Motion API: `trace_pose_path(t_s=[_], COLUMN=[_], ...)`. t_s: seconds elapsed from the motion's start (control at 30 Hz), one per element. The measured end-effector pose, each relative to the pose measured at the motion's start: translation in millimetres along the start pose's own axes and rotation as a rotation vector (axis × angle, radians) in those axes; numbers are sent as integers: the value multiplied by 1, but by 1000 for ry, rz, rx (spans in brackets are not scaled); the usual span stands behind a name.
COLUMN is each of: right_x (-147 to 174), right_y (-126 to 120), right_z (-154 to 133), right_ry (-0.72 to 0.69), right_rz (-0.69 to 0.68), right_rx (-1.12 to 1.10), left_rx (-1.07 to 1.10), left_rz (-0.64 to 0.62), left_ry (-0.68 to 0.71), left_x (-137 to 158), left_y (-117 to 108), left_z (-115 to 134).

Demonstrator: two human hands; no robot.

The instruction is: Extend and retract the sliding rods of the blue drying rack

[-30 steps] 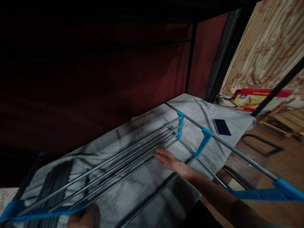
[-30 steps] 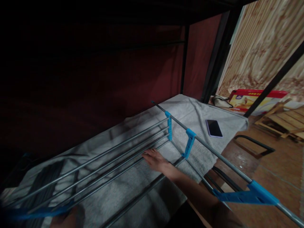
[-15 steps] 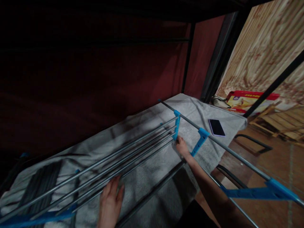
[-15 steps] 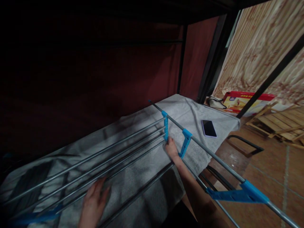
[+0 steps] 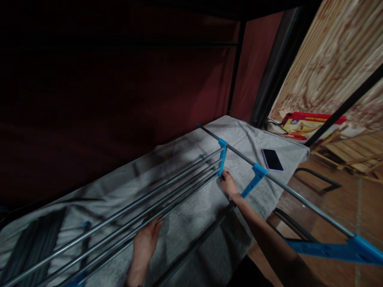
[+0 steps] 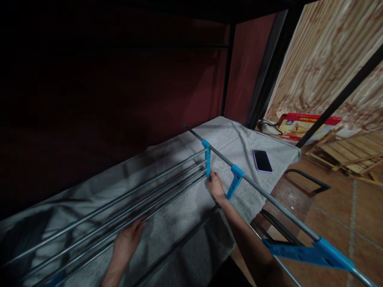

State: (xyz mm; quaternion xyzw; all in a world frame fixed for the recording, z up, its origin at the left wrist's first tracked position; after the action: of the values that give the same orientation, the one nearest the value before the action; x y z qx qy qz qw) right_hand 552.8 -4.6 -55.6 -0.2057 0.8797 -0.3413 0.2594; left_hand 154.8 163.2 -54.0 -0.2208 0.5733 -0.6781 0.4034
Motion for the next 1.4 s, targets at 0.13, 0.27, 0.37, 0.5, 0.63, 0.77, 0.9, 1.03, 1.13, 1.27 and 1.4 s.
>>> trace_pose_path(t_s=[0.13,0.27,0.37,0.5,0.63,0.77,0.9,1.03,1.13,1.27,1.4], right_x=[-1,-1,-1,-1,-3,-2,2,7,9,9,10], right_y=[5,7,7,7,8,10,11,11,10,12,11], right_z=[5,5,5,4,1,-2,-4,-5,-6,-7,-7], right_ry=[52,66,74,73,66,60,63,63,58,42,43], right_rz=[7,18,26,23,10,5,5,2,16,39,74], right_rx=[-5,-21,-31,-47,-58,-51,-34,-18,-12,-26,-40], left_rx=[31,98,130,134,137,159,190,188,203,225,202], left_rz=[-8,31,40,53,50,21,2,5,30,23,3], left_ry=[10,47,59,60,45,42,36,11,7,19,15], left_x=[1,2,3,3,4,5,6,7,8,7,4], left_y=[4,4,3,0,-3,-2,0,1,0,0,-3], left_z=[-7,-8,-7,-5,-8,-10,-10,-8,-5,-2,0])
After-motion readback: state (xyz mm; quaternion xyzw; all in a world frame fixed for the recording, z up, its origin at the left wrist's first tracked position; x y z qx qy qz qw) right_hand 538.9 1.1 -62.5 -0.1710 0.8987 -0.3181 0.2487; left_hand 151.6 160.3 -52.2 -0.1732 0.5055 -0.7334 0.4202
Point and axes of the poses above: each hand's wrist, its own x-axis away from the middle knuckle, its own y-axis out of the palm, z = x × y, the point moved 10 cm from there along -x, towards the middle knuckle, and after that the axes turned 9 degrees about z, right-handed, at the moved point
